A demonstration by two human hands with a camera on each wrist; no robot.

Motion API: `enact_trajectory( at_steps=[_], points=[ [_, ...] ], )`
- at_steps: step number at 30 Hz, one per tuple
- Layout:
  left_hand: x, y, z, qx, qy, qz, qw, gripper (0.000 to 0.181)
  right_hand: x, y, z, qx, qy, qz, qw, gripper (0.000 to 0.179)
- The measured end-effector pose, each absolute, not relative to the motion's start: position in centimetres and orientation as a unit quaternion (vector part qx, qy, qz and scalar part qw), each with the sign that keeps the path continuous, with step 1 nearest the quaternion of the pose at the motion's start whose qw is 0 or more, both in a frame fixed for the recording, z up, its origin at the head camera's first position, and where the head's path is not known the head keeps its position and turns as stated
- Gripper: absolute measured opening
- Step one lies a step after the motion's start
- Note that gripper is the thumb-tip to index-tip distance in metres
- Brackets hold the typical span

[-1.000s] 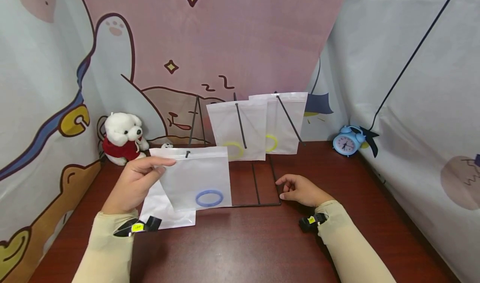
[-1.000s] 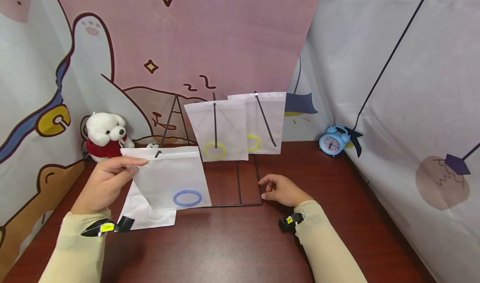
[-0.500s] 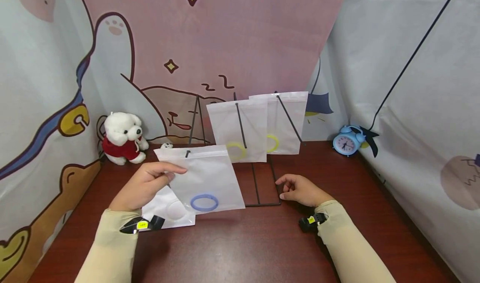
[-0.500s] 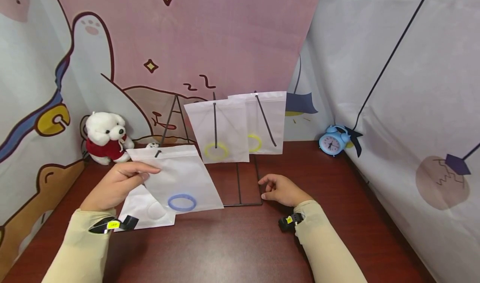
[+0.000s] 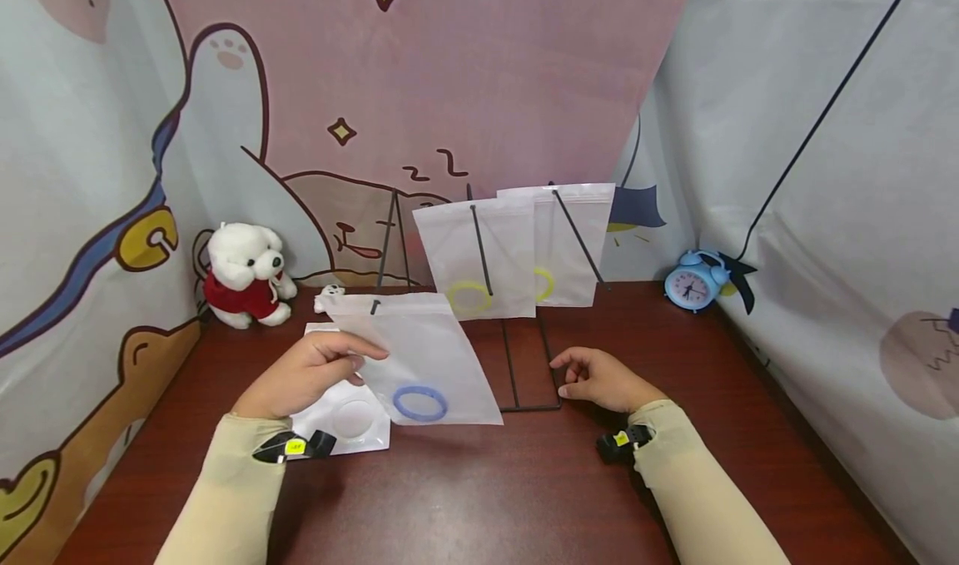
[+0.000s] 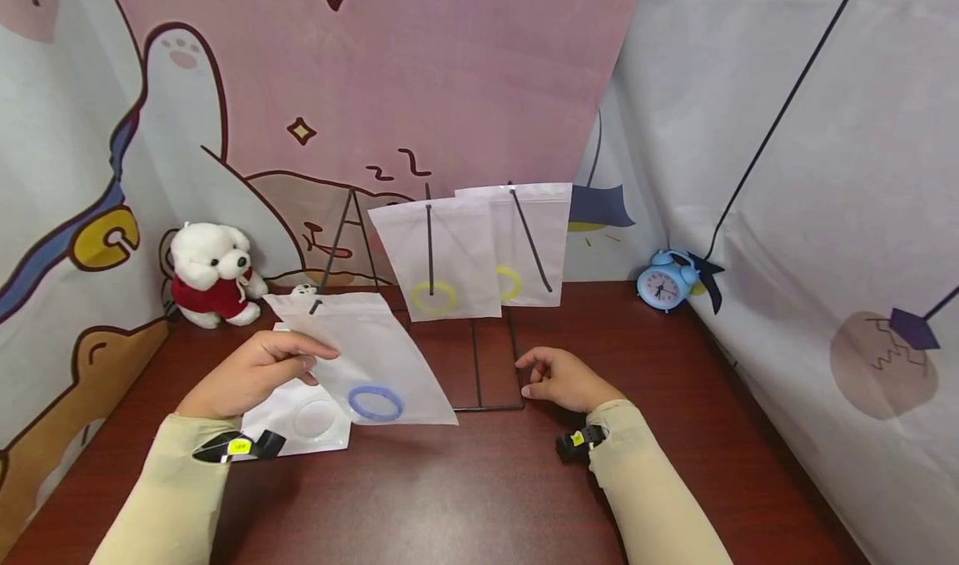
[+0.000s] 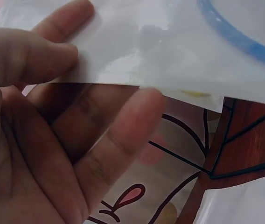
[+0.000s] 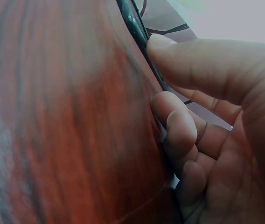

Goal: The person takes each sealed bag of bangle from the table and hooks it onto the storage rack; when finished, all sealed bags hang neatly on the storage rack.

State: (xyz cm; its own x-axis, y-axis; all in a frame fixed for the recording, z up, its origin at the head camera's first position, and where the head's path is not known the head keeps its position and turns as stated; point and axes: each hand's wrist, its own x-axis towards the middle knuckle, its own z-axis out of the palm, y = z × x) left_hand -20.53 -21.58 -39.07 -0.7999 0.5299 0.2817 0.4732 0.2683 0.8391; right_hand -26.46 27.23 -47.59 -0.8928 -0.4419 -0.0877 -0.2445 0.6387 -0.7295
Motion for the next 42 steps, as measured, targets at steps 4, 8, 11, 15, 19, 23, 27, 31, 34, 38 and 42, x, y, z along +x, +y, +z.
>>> enact_trajectory(
  at_steps=[4,8,11,15,19,23,27,31,34,38,42],
  points=[
    [-20.7,-21.6,-39.1,0.317,0.801,0.509,0.0,0.029,-26.5,27.2,-47.6,-0.194,0.895,-0.381,0.13,0.037],
    [-20.9,-21.7,-39.1,0.307,0.809,0.499,-0.043,0.029,-26.5,27.2,-47.6,-0.196,0.892,-0.385,0.131,0.037],
    [-20.8,-21.8,-38.9,0.287,0.814,0.502,-0.057,0.03,-26.5,27.2,-47.6,-0.196,0.893,-0.383,0.131,0.037],
    [-20.7,-21.7,-38.9,0.264,0.81,0.518,-0.074,0.032,-26.4,27.3,-47.5,-0.195,0.895,-0.379,0.13,0.036],
    [-20.8,-21.3,-39.0,0.249,0.804,0.531,-0.098,0.03,-26.3,27.2,-47.4,-0.194,0.897,-0.376,0.129,0.036],
    [-20.9,-21.0,-39.3,0.238,0.803,0.533,-0.12,0.031,-26.4,27.3,-47.6,-0.19,0.897,-0.378,0.131,0.036],
    [-21.0,-20.8,-39.7,0.233,0.797,0.541,-0.134,0.032,-26.5,27.3,-47.7,-0.19,0.896,-0.379,0.131,0.036],
    [-21.2,-20.6,-40.3,0.248,0.79,0.547,-0.122,0.032,-26.6,27.4,-47.9,-0.194,0.894,-0.382,0.13,0.037],
    [-21.4,-20.6,-40.7,0.267,0.79,0.543,-0.099,0.031,-26.7,27.4,-48.0,-0.196,0.892,-0.385,0.131,0.038],
    [-21.7,-20.7,-41.2,0.284,0.792,0.538,-0.053,0.032,-26.7,27.4,-47.9,-0.196,0.891,-0.387,0.132,0.037],
    [-21.8,-20.8,-41.6,0.295,0.794,0.531,-0.003,0.032,-26.7,27.4,-47.9,-0.197,0.891,-0.387,0.132,0.037]
  ],
)
